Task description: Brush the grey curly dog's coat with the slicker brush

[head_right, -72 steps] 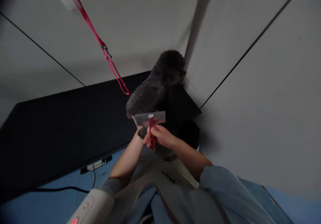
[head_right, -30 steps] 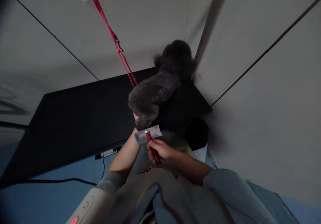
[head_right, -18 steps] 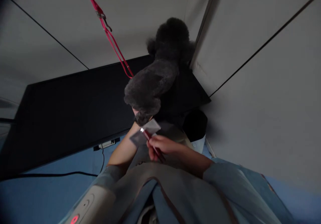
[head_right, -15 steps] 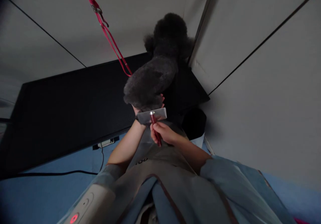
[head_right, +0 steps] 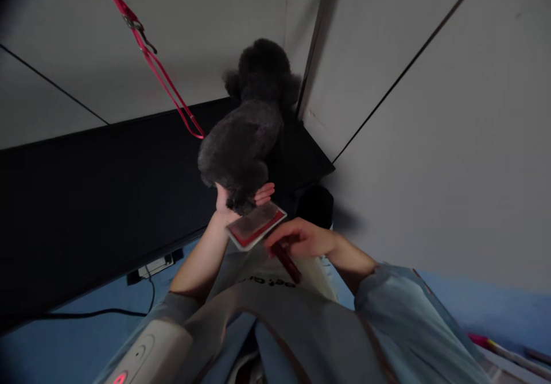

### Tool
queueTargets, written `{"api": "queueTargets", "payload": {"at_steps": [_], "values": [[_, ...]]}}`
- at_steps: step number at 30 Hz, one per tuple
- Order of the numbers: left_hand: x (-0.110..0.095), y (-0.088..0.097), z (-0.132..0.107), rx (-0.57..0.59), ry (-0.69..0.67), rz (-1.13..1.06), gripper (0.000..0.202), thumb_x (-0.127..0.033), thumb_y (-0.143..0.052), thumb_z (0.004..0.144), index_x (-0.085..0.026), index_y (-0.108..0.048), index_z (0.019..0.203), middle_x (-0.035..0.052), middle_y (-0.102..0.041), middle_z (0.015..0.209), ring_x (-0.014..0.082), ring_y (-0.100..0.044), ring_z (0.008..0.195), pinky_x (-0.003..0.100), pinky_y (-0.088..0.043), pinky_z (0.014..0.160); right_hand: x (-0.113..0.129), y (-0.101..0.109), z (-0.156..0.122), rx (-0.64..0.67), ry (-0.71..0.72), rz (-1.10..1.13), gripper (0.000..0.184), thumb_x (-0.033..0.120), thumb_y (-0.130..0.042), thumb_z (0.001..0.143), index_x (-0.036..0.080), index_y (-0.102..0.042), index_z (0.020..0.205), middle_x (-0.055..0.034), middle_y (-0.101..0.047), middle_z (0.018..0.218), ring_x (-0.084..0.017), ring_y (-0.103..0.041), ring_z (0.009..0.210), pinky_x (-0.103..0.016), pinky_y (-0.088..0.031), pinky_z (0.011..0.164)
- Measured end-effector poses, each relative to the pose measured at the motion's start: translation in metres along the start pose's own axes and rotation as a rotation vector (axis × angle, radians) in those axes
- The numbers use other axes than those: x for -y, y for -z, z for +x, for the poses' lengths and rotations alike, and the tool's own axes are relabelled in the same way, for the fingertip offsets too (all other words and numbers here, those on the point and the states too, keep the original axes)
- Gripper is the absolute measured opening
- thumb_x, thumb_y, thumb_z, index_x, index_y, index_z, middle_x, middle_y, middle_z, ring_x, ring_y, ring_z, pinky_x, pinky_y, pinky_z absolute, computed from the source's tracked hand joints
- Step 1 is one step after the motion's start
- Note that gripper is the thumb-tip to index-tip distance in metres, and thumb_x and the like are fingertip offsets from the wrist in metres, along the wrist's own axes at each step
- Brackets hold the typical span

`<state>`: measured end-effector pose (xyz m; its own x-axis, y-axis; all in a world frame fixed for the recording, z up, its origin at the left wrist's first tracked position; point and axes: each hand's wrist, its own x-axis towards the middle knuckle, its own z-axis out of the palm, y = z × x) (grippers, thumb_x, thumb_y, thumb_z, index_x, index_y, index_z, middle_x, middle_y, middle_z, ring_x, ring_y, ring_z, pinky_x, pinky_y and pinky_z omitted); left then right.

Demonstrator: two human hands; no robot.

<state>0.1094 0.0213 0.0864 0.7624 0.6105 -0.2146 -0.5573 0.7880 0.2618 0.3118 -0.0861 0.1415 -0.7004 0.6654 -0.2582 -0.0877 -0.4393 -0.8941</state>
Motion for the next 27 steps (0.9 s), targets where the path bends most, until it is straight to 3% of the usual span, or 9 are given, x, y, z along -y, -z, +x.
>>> {"api": "queueTargets", "payload": {"at_steps": [2, 5, 10, 15, 18, 19, 23, 24, 27], "values": [[0.002, -0.004, -0.001, -0.004, 0.007, 0.018, 0.115, -0.092, -0.019, 0.063, 0.0, -0.055, 0.121, 0.026, -0.057, 0.124, 0.0353, -0.051, 0.121, 0.042, -0.036, 0.102, 0.017, -0.01, 0.016, 0.079, 0.05, -0.127, 0.042, 0.028, -0.068, 0.071, 0.017, -0.058, 0.11, -0.0052, -0.067, 0.088, -0.016, -0.064, 0.078, -0.03, -0.051, 0.069], [0.005, -0.006, -0.001, -0.027, -0.005, 0.03, 0.106, -0.09, -0.021, 0.067, -0.006, -0.057, 0.12, 0.0215, -0.061, 0.12, 0.0334, -0.051, 0.121, 0.043, -0.037, 0.101, 0.041, -0.014, 0.043, 0.036, 0.146, -0.365, 0.026, 0.026, -0.064, 0.075, 0.017, -0.06, 0.099, 0.0011, -0.062, 0.072, -0.011, -0.058, 0.062, -0.024, -0.048, 0.06], [0.013, -0.001, 0.002, -0.058, 0.024, 0.059, 0.089, -0.082, -0.027, 0.075, -0.011, -0.06, 0.118, 0.0178, -0.065, 0.113, 0.0332, -0.049, 0.124, 0.044, -0.039, 0.1, 0.074, -0.003, 0.055, -0.609, 0.451, -0.75, 0.013, 0.028, -0.057, 0.083, 0.018, -0.062, 0.09, -0.001, -0.063, 0.079, -0.014, -0.06, 0.072, -0.026, -0.047, 0.066], [0.018, 0.003, 0.009, -0.082, 0.006, 0.051, 0.05, -0.052, -0.042, 0.089, -0.015, -0.062, 0.115, 0.0132, -0.068, 0.109, 0.0278, -0.054, 0.12, 0.041, -0.038, 0.103, 0.079, 0.001, 0.049, -0.436, 0.297, -1.109, 0.013, 0.028, -0.064, 0.077, 0.017, -0.062, 0.071, 0.0006, -0.057, 0.062, -0.012, -0.053, 0.058, -0.025, -0.039, 0.059], [0.018, 0.006, 0.013, 0.002, 0.053, 0.081, 0.045, -0.04, -0.05, 0.085, -0.01, -0.061, 0.116, 0.0176, -0.067, 0.111, 0.0309, -0.057, 0.116, 0.044, -0.039, 0.101, 0.083, 0.007, 0.048, -0.803, 0.427, -1.196, 0.015, 0.028, -0.054, 0.084, 0.016, -0.062, 0.078, -0.0033, -0.06, 0.074, -0.015, -0.053, 0.067, -0.027, -0.038, 0.063], [0.018, 0.007, 0.014, 0.019, 0.069, 0.085, 0.042, -0.037, -0.051, 0.083, -0.009, -0.063, 0.113, 0.0177, -0.068, 0.108, 0.0313, -0.059, 0.113, 0.044, -0.04, 0.1, 0.083, 0.008, 0.049, -0.838, 0.463, -1.205, 0.015, 0.029, -0.053, 0.084, 0.016, -0.061, 0.079, -0.0037, -0.06, 0.075, -0.015, -0.053, 0.07, -0.028, -0.038, 0.065], [0.023, 0.013, 0.019, -0.063, 0.085, 0.072, 0.023, -0.026, -0.051, 0.079, -0.012, -0.069, 0.082, 0.011, -0.072, 0.077, 0.0265, -0.069, 0.083, 0.042, -0.046, 0.092, 0.076, 0.012, 0.051, -0.487, 0.345, -1.256, 0.017, 0.032, -0.06, 0.079, 0.018, -0.057, 0.07, -0.0009, -0.053, 0.066, -0.013, -0.048, 0.062, -0.027, -0.036, 0.061], [0.024, 0.013, 0.02, -0.075, 0.075, 0.061, 0.023, -0.025, -0.051, 0.078, -0.012, -0.069, 0.081, 0.0108, -0.071, 0.076, 0.0262, -0.069, 0.082, 0.042, -0.046, 0.092, 0.074, 0.012, 0.05, -0.496, 0.323, -1.275, 0.017, 0.032, -0.06, 0.079, 0.017, -0.057, 0.071, -0.0012, -0.053, 0.067, -0.014, -0.048, 0.062, -0.028, -0.036, 0.061], [0.027, 0.009, 0.023, -0.048, 0.049, 0.014, 0.03, -0.027, -0.05, 0.076, -0.01, -0.068, 0.092, 0.0127, -0.072, 0.088, 0.0282, -0.067, 0.095, 0.045, -0.043, 0.097, 0.071, 0.013, 0.044, -0.826, 0.395, -1.285, 0.017, 0.032, -0.053, 0.084, 0.016, -0.058, 0.081, -0.0049, -0.057, 0.079, -0.016, -0.052, 0.072, -0.029, -0.039, 0.066]]}}
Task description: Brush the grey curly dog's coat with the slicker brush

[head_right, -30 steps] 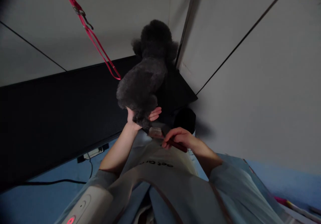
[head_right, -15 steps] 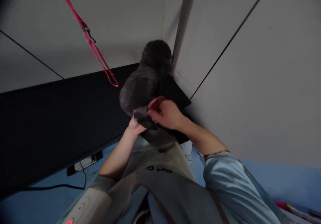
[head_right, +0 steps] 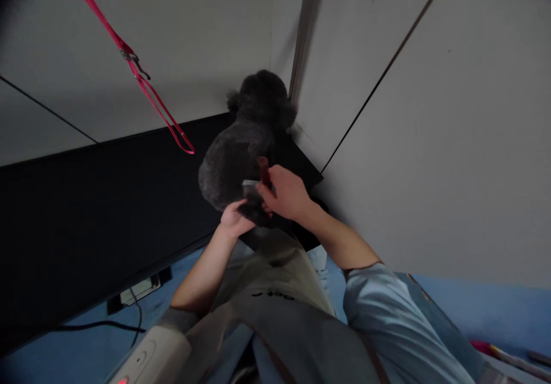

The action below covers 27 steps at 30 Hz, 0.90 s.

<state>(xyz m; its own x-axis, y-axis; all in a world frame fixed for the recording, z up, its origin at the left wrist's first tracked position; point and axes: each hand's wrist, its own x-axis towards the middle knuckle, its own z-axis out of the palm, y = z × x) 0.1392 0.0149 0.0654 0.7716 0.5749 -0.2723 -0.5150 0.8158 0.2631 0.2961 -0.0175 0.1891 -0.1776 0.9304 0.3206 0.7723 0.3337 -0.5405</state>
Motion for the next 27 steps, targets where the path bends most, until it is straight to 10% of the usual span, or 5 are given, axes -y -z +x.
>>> {"api": "queueTargets", "payload": {"at_steps": [5, 10, 15, 19, 27], "values": [[-0.002, -0.007, 0.001, -0.088, 0.008, -0.028, 0.027, -0.026, -0.046, 0.078, -0.013, -0.069, 0.085, 0.0091, -0.072, 0.076, 0.0259, -0.068, 0.089, 0.042, -0.044, 0.096, -0.011, -0.012, -0.017, 0.126, 0.038, 0.236, 0.015, 0.032, -0.056, 0.082, 0.017, -0.059, 0.078, -0.0016, -0.058, 0.072, -0.013, -0.053, 0.065, -0.026, -0.041, 0.062], [0.002, -0.015, -0.002, -0.05, -0.123, -0.058, 0.036, -0.029, -0.047, 0.074, -0.009, -0.069, 0.094, 0.0129, -0.072, 0.091, 0.0282, -0.066, 0.097, 0.043, -0.043, 0.097, -0.026, -0.031, -0.036, -0.361, -0.204, 0.248, 0.013, 0.03, -0.056, 0.083, 0.018, -0.059, 0.088, -0.0043, -0.062, 0.083, -0.016, -0.057, 0.073, -0.03, -0.045, 0.069], [0.013, -0.012, -0.001, -0.161, -0.112, -0.075, 0.029, -0.023, -0.045, 0.075, -0.014, -0.07, 0.084, 0.0084, -0.072, 0.082, 0.0233, -0.068, 0.09, 0.038, -0.045, 0.095, -0.028, -0.045, -0.046, -0.154, -0.215, 0.46, 0.015, 0.033, -0.059, 0.081, 0.02, -0.059, 0.088, -0.0037, -0.063, 0.082, -0.017, -0.059, 0.073, -0.031, -0.048, 0.07], [0.024, -0.005, 0.003, -0.146, -0.144, -0.089, 0.027, -0.021, -0.044, 0.077, -0.014, -0.07, 0.081, 0.0091, -0.072, 0.08, 0.0242, -0.067, 0.091, 0.04, -0.044, 0.097, -0.033, -0.054, -0.052, -0.476, -0.301, 0.405, 0.017, 0.034, -0.059, 0.081, 0.021, -0.057, 0.092, -0.0068, -0.062, 0.095, -0.02, -0.06, 0.088, -0.036, -0.048, 0.082], [0.039, 0.011, 0.016, -0.14, -0.168, -0.043, 0.03, -0.02, -0.041, 0.083, -0.017, -0.07, 0.081, 0.0071, -0.073, 0.081, 0.0237, -0.065, 0.099, 0.036, -0.046, 0.095, -0.04, -0.055, -0.067, -0.493, -0.425, 0.46, 0.021, 0.037, -0.059, 0.08, 0.021, -0.057, 0.093, -0.0074, -0.062, 0.096, -0.021, -0.059, 0.091, -0.039, -0.047, 0.087]]}}
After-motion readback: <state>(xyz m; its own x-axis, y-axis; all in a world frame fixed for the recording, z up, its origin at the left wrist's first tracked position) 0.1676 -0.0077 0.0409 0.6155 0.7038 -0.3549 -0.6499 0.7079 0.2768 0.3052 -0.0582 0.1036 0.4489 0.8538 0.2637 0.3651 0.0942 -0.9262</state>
